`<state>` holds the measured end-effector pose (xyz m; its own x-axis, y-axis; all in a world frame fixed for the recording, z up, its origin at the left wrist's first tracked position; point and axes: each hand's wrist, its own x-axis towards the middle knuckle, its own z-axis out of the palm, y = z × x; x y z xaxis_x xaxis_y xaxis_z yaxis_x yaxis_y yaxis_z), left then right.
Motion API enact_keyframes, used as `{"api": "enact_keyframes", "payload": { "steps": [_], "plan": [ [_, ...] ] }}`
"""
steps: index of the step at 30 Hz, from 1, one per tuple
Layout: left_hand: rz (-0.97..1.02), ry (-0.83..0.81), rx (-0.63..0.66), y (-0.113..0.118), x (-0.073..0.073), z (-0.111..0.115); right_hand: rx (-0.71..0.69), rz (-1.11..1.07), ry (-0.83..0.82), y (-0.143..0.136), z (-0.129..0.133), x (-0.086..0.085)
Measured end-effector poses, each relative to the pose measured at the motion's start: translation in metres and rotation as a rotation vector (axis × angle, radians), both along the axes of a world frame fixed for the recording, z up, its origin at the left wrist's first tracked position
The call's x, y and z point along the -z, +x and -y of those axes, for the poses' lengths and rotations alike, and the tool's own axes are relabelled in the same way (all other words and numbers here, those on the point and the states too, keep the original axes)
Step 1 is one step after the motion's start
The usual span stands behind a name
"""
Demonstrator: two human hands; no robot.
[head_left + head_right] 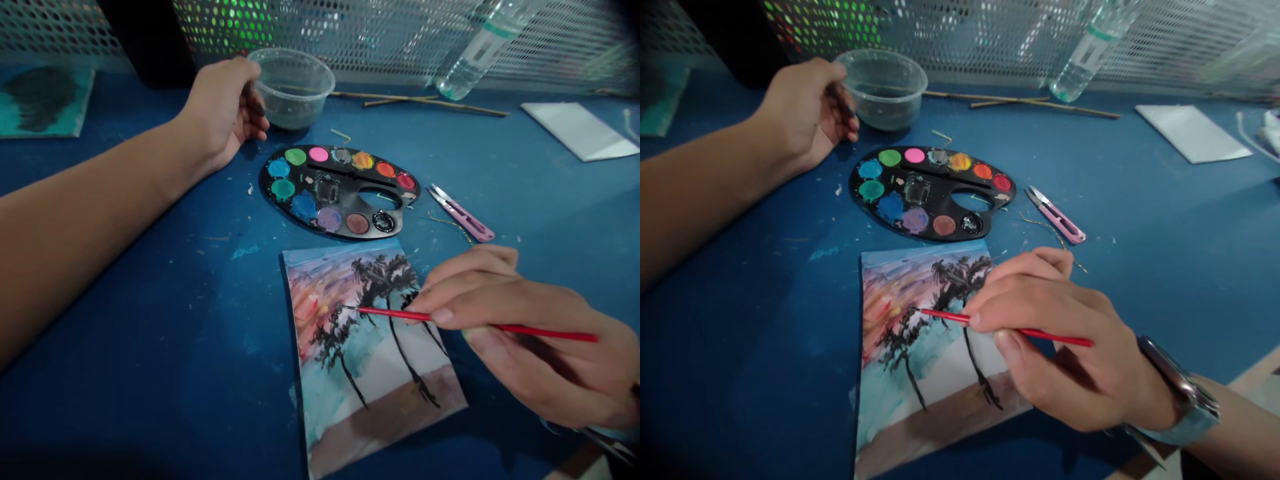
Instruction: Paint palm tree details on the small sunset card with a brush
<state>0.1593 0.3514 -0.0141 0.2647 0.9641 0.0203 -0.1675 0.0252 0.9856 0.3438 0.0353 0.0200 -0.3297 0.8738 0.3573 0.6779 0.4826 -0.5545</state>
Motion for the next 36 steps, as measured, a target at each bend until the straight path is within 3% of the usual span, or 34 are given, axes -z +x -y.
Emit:
{"api": "enact_keyframes", "payload": {
  "steps": [10,36],
  "plan": [
    [0.034,-0.014,-0.036,0.0035,0.0042,-0.0025,-0.029,-0.023,0.009,-0.0003,-0.0021,-0.0057],
    [0.040,-0.020,-0.008,0.0027,0.0004,-0.0011,-0.008,0.021,0.012,-0.0058,-0.0029,-0.0006]
  ]
}}
